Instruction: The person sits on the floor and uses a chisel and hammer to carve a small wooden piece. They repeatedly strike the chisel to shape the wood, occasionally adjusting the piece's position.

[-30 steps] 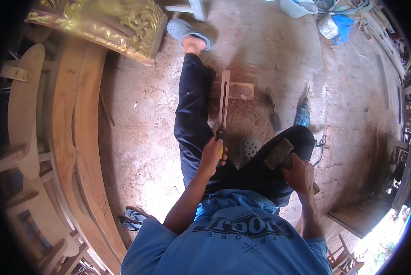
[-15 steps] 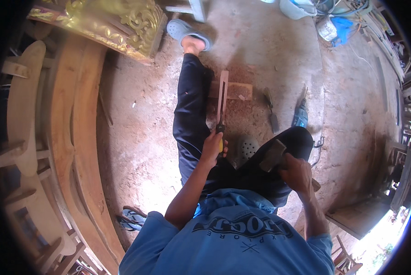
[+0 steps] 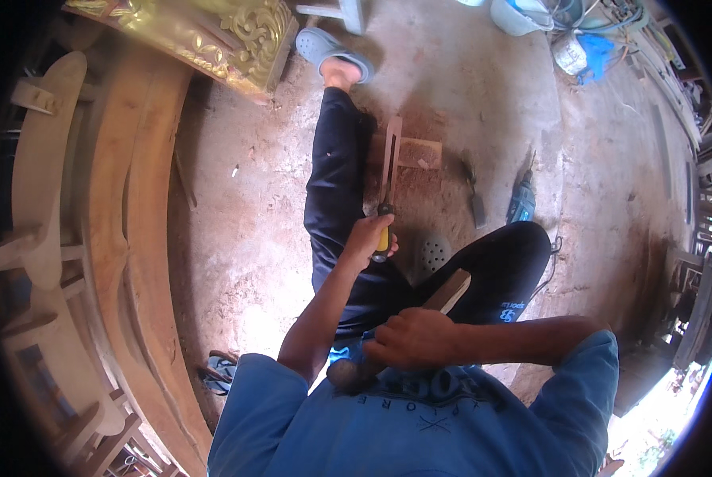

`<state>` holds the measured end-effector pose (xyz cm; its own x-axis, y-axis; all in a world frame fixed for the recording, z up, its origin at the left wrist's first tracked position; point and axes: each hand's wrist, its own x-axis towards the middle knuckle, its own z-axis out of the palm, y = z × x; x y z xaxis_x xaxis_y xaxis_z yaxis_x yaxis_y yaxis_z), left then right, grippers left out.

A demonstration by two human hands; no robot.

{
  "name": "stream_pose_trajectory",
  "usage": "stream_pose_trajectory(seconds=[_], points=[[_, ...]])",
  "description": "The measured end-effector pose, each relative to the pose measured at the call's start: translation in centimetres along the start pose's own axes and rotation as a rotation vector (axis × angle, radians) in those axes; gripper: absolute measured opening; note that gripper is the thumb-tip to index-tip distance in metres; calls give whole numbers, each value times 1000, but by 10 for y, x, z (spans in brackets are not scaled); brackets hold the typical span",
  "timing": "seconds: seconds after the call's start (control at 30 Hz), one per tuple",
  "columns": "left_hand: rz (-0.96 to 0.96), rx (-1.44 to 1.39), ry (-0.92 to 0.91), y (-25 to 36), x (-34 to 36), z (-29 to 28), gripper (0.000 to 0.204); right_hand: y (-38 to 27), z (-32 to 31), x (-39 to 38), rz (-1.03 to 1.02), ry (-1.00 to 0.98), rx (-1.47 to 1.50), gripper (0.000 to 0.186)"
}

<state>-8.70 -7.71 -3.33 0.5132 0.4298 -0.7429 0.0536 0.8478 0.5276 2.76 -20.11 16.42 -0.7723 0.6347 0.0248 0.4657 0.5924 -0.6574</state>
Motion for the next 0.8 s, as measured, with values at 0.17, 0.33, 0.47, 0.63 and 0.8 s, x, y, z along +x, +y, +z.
stream_pose_trajectory(seconds=[0.17, 0.33, 0.47, 0.63, 0.8], points=[[-94, 18, 38, 12, -4, 8, 26, 15, -2, -5, 142, -58, -22, 15], [-133, 9, 11, 18, 0, 6, 26, 12, 2, -10, 157, 1, -22, 15], [-165, -40, -6, 20, 4, 2, 27, 48, -16, -2, 135, -7, -63, 15], [-142, -112, -121, 24, 14, -7, 28, 94, -21, 4, 716, -297, -270, 19], [-201, -119, -161, 16, 18, -15, 30, 45, 12, -7, 175, -73, -170, 26]])
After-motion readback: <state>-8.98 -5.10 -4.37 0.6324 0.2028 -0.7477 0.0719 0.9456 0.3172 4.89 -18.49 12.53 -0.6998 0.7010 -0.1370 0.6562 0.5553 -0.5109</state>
